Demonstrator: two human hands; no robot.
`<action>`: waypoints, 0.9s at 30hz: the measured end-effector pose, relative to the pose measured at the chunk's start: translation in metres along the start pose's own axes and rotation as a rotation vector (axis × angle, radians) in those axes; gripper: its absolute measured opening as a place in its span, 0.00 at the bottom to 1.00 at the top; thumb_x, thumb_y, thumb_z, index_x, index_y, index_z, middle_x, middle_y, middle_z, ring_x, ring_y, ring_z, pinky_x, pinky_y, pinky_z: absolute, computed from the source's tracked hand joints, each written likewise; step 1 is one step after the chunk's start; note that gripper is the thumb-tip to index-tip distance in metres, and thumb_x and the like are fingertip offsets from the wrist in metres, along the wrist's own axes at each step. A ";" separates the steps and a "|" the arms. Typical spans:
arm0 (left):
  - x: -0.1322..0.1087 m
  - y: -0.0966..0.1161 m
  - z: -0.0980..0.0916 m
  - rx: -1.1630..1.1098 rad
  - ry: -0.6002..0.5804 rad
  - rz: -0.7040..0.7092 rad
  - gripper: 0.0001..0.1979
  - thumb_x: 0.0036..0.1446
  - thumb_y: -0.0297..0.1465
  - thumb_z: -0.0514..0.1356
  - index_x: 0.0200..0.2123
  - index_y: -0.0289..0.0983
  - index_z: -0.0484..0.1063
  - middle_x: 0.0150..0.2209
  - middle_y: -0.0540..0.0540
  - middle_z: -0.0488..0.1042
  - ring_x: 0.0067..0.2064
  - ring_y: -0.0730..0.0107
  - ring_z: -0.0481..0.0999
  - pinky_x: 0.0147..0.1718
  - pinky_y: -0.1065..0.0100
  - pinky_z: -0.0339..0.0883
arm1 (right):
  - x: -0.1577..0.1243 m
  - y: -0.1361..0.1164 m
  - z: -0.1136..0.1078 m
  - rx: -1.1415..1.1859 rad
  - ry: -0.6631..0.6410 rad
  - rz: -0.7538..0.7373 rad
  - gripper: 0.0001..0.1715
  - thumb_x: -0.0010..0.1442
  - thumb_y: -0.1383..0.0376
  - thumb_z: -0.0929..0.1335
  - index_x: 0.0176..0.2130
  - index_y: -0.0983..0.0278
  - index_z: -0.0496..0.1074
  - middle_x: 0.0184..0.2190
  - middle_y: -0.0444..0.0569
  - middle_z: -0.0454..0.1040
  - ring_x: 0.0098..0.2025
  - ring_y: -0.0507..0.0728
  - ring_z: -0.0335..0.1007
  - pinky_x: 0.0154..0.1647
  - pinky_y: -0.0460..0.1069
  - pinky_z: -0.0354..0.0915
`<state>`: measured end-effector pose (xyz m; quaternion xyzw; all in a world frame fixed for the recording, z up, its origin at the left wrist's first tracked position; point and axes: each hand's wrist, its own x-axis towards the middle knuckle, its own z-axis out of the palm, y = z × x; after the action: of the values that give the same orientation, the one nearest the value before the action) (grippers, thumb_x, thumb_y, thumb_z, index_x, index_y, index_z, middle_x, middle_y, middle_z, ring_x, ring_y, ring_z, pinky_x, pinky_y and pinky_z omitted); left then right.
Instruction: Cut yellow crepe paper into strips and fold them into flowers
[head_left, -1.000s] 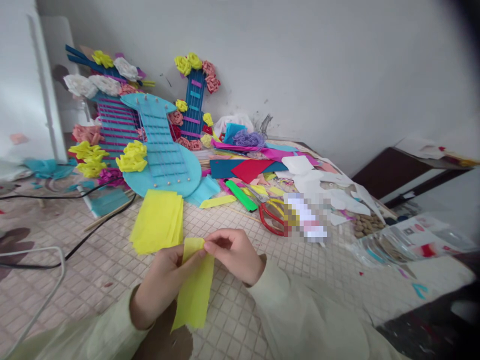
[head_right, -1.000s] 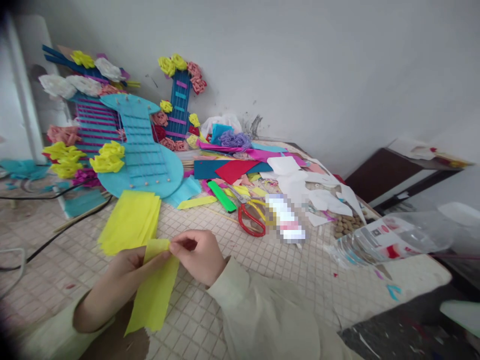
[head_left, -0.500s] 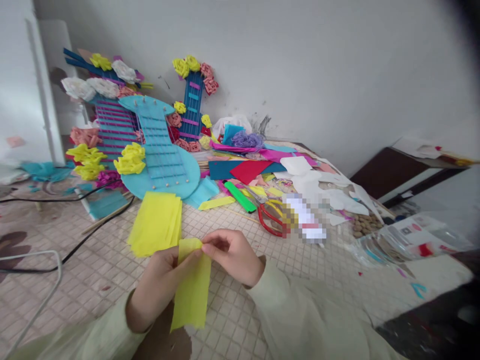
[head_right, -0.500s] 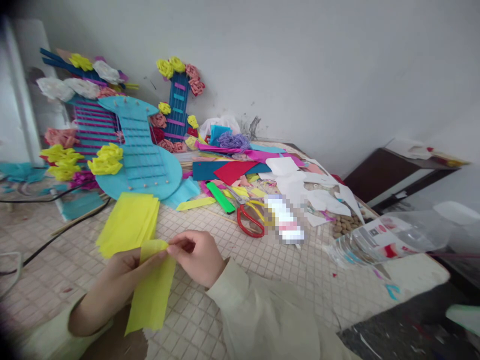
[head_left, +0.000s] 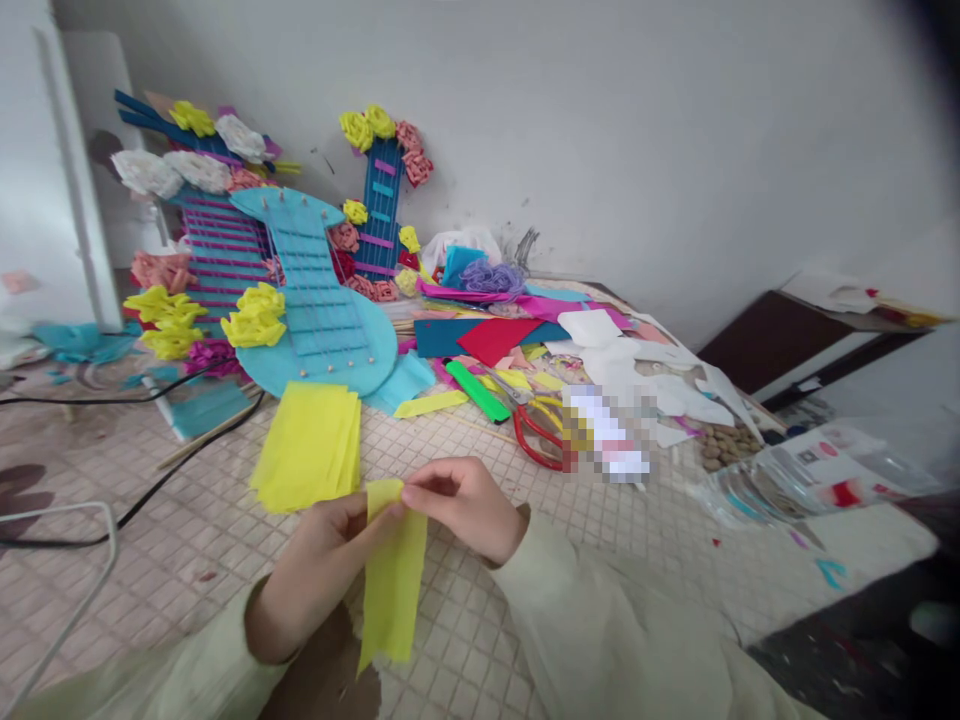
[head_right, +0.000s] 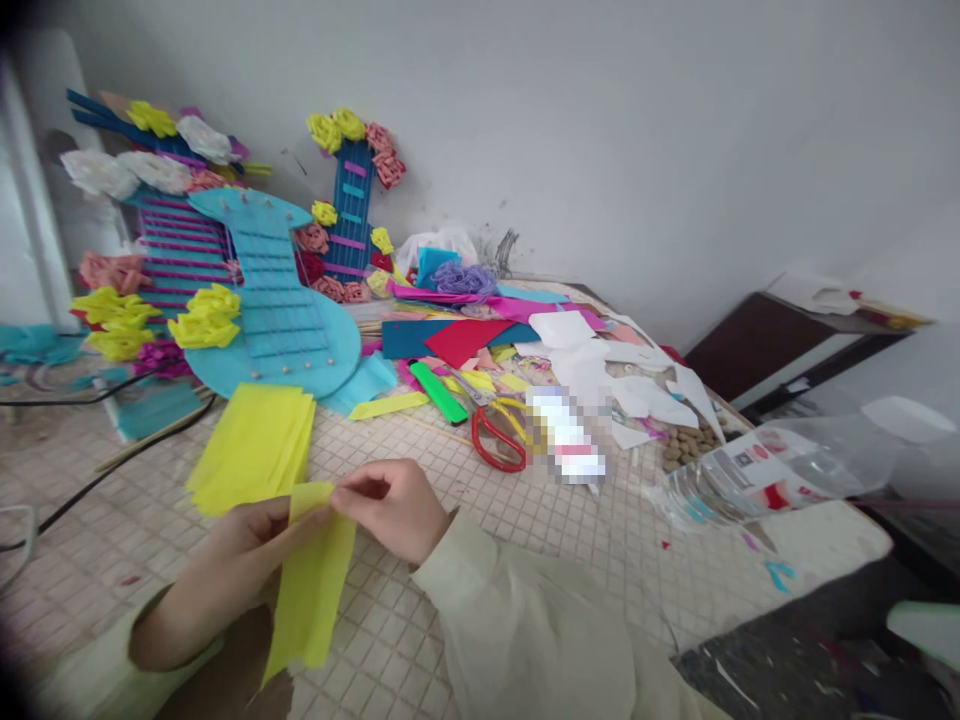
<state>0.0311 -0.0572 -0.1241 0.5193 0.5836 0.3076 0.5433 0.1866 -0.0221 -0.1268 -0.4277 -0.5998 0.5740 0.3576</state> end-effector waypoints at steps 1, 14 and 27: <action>0.001 -0.001 -0.001 -0.009 0.033 0.031 0.14 0.48 0.42 0.58 0.26 0.36 0.70 0.19 0.53 0.68 0.22 0.73 0.68 0.18 0.75 0.61 | 0.001 0.000 -0.001 0.003 0.007 0.021 0.05 0.48 0.65 0.68 0.27 0.66 0.74 0.25 0.46 0.74 0.28 0.52 0.68 0.31 0.48 0.64; 0.009 -0.005 -0.003 0.578 0.240 0.274 0.09 0.52 0.35 0.53 0.30 0.39 0.71 0.24 0.51 0.75 0.26 0.70 0.74 0.27 0.71 0.64 | 0.009 0.010 -0.013 -0.305 -0.002 0.090 0.05 0.49 0.67 0.67 0.25 0.66 0.73 0.22 0.45 0.72 0.25 0.51 0.66 0.27 0.46 0.61; 0.020 -0.023 -0.001 0.792 0.212 0.545 0.10 0.56 0.30 0.50 0.32 0.36 0.71 0.28 0.47 0.68 0.26 0.71 0.69 0.27 0.69 0.63 | 0.011 0.015 -0.011 -0.743 -0.027 -0.206 0.05 0.48 0.73 0.67 0.24 0.65 0.70 0.21 0.42 0.65 0.25 0.49 0.60 0.28 0.45 0.56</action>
<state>0.0261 -0.0447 -0.1509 0.7855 0.5508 0.2441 0.1414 0.1937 -0.0078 -0.1413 -0.4580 -0.8114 0.2841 0.2261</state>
